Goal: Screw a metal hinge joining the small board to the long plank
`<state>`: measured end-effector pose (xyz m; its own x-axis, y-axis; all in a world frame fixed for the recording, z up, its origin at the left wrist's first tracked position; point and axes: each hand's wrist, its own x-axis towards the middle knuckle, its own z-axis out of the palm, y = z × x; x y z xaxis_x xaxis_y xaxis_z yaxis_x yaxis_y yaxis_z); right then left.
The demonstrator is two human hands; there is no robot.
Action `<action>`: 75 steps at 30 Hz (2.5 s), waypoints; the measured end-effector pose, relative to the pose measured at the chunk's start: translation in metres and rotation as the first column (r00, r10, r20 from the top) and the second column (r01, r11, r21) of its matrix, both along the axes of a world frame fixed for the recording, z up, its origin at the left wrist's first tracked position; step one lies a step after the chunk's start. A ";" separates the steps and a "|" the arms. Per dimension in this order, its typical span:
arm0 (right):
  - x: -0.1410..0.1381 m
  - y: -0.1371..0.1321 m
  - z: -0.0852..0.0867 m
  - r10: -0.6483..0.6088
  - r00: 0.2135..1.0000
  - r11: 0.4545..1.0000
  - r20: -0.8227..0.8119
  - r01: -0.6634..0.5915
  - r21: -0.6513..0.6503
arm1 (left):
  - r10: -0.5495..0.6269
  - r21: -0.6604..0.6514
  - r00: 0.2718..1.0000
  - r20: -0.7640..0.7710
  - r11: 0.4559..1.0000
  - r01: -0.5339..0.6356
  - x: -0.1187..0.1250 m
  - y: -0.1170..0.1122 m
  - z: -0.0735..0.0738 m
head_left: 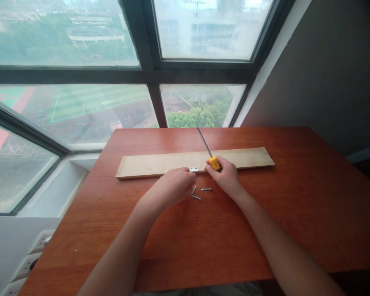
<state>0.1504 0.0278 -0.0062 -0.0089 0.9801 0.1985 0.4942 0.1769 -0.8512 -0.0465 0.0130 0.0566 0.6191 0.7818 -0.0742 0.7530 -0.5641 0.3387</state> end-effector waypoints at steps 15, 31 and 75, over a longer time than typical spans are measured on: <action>0.001 0.000 0.000 -0.006 1.000 1.000 0.012 0.006 0.004 | 0.071 0.136 0.934 0.351 0.983 -0.126 -0.011 0.016 -0.007; 0.000 -0.001 0.002 0.000 1.000 1.000 -0.003 0.000 0.027 | 0.111 0.218 0.918 0.380 0.954 -0.206 -0.015 0.030 -0.027; 0.000 -0.001 0.002 -0.004 1.000 1.000 0.010 0.003 0.026 | 0.067 0.154 0.989 0.132 0.984 -0.087 -0.004 0.008 -0.003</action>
